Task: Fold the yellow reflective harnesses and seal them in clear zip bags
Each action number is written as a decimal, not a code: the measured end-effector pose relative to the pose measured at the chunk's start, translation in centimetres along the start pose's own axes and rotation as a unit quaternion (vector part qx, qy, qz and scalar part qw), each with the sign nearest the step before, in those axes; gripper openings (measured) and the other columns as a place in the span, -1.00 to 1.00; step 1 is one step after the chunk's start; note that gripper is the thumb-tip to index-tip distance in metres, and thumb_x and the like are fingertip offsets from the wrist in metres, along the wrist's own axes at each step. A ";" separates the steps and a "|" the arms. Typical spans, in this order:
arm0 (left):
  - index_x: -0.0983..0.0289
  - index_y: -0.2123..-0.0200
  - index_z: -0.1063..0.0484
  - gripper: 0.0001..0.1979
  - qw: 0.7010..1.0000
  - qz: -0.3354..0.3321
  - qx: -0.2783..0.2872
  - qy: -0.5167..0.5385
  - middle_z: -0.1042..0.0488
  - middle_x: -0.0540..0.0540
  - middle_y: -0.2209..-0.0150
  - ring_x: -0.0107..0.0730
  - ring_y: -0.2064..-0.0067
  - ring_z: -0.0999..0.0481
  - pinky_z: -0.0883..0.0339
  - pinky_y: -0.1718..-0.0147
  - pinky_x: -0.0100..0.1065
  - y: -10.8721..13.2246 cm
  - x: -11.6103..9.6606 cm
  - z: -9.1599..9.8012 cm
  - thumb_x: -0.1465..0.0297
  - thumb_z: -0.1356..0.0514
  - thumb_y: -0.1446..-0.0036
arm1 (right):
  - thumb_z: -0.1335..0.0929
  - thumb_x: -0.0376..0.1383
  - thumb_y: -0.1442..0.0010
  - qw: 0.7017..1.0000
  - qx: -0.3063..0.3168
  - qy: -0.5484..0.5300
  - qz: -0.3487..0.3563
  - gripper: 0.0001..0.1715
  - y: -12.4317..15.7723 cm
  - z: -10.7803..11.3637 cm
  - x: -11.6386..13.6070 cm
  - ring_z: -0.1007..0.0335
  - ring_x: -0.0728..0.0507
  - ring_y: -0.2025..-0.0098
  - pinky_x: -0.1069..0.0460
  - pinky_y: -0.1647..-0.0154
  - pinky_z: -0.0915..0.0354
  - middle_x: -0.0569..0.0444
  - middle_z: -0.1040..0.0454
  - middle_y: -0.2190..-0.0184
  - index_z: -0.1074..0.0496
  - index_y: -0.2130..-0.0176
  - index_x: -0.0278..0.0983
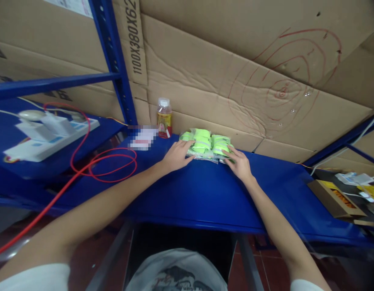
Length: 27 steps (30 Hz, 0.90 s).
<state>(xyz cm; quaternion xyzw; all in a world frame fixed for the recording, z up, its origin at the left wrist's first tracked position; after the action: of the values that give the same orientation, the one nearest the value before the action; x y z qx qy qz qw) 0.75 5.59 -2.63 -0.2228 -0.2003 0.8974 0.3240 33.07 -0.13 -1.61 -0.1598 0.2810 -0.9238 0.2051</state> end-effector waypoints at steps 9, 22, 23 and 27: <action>0.24 -0.41 -0.28 -0.25 1.000 0.012 -0.024 -0.015 -0.28 0.39 -0.43 0.29 -0.35 -0.37 -0.34 -0.26 0.19 0.1 0.1 0.6 0.14 -0.37 -0.24 | -0.40 0.03 -0.38 0.987 -0.120 -0.083 -0.072 -0.52 -0.1 2.5 -0.8 -0.66 -0.32 -0.16 -0.26 -0.30 -0.50 -0.11 -0.68 -0.12 -0.71 -0.05 -0.19; 0.21 -0.04 -0.59 -0.73 0.993 -0.114 -0.015 -0.019 -0.45 0.29 -0.29 0.09 -0.31 -0.42 -0.39 -0.25 0.07 -0.2 -2.1 0.0 0.40 -0.10 -0.45 | -0.38 -0.18 -0.35 0.997 0.030 0.048 -0.045 -0.26 0.2 0.7 0.1 -0.46 -0.40 -0.37 -0.26 -0.26 -0.53 -0.09 -0.30 -0.50 -0.37 -0.45 -0.11; 0.22 0.00 -0.59 -0.74 0.994 -0.105 -0.012 -0.014 -0.48 0.27 -0.28 0.06 -0.29 -0.45 -0.42 -0.23 0.04 -0.3 -2.0 0.1 0.39 -0.09 -0.47 | -0.37 -0.18 -0.35 0.997 0.028 0.054 -0.056 -0.27 0.2 0.6 0.1 -0.52 -0.39 -0.32 -0.24 -0.21 -0.55 -0.08 -0.34 -0.48 -0.37 -0.45 -0.09; 0.22 0.05 -0.50 -0.77 0.994 -0.063 -0.066 0.062 -0.55 0.25 -0.25 -0.04 -0.26 -0.54 -0.46 -0.24 -0.03 -0.4 -1.1 1.2 0.35 -0.04 -0.51 | -0.45 0.04 -0.31 0.997 -0.030 0.073 -0.024 -0.26 0.1 0.7 1.3 -0.43 -0.48 -0.38 -0.38 -0.33 -0.42 -0.18 -0.38 -0.44 -0.46 -0.37 -0.15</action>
<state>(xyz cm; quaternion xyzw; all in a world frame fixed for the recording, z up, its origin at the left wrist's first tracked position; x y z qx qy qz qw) 1.11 4.89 -1.17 -0.2857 -0.2526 0.8443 0.3764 32.32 -1.18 -0.87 -0.1051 0.3189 -0.9288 0.1567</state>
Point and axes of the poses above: each hand's wrist, its own y-axis away from the middle knuckle, its own z-axis out of the back of the hand, x = y × z, the point moved 2 cm from there along -y, towards the middle knuckle
